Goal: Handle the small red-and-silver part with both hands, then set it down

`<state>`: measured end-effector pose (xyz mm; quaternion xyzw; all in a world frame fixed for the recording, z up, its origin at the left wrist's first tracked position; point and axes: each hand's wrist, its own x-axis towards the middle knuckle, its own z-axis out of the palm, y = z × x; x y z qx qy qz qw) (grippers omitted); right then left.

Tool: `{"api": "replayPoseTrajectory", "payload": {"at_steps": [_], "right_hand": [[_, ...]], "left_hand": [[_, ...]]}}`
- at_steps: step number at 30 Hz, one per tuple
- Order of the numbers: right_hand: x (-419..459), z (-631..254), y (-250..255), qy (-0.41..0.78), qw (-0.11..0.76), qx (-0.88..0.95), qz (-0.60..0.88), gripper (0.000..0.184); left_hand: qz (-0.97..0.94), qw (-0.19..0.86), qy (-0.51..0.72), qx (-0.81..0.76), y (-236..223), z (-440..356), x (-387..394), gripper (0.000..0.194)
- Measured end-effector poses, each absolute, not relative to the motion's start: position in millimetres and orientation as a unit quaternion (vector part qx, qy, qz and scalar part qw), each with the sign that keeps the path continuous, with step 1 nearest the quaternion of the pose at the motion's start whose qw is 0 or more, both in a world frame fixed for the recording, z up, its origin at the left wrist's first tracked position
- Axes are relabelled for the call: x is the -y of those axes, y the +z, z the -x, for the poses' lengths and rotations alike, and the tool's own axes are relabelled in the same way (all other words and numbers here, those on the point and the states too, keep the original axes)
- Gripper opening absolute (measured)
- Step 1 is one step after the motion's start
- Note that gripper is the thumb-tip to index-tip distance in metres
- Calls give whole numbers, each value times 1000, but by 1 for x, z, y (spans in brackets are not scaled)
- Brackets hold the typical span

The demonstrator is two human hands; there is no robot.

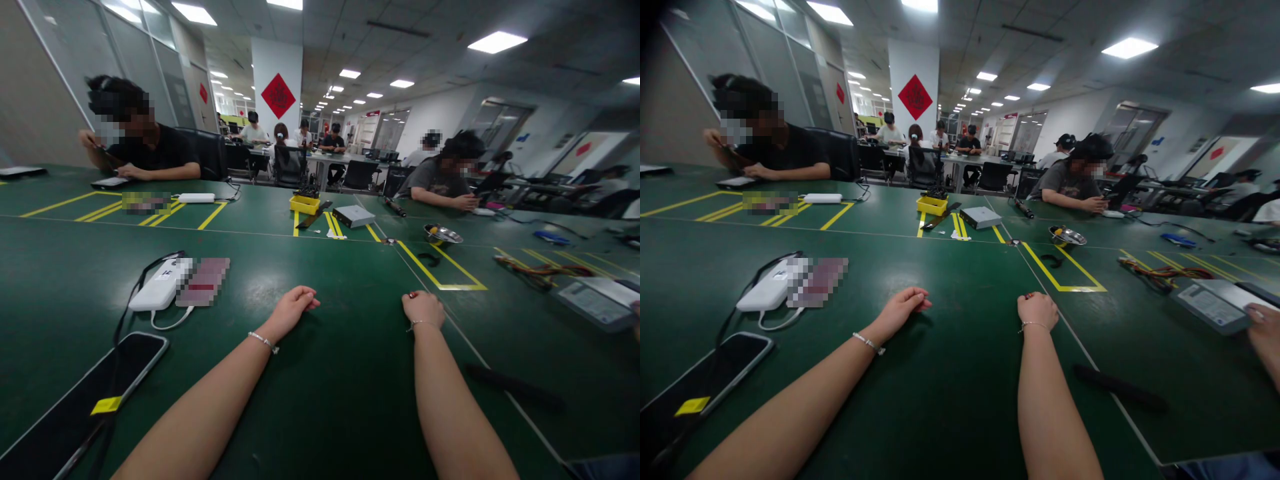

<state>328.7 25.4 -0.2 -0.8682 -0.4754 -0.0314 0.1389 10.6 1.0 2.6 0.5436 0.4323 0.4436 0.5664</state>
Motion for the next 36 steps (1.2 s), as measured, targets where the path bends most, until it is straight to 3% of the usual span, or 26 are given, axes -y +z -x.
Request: {"api": "replayPoseTrajectory", "payload": {"at_steps": [7, 14, 22, 25, 29, 33, 36], "right_hand": [[-28, -305, 3, -82, 177, 498, 845, 49], [-25, -233, 10, -11, 209, 733, 647, 40], [-5, -182, 7, 57, 99, 873, 474, 44], [-17, -210, 14, -4, 144, 817, 558, 43], [-33, -275, 15, -113, 175, 595, 776, 48], [-36, -320, 3, -98, 153, 480, 858, 55], [-39, -331, -5, -65, 110, 490, 862, 46]], "left_hand": [[-588, 523, 425, -446, 3, -12, 2, 20], [-621, 482, 427, -448, -3, -12, 2, 20], [-721, 319, 369, -492, -2, -18, 8, 26], [-771, 283, 327, -468, 0, -19, 10, 27], [-800, 267, 295, -449, 1, -19, 10, 26], [-807, 263, 291, -442, 1, -17, 8, 25], [-807, 266, 290, -441, 1, -18, 8, 25]]}}
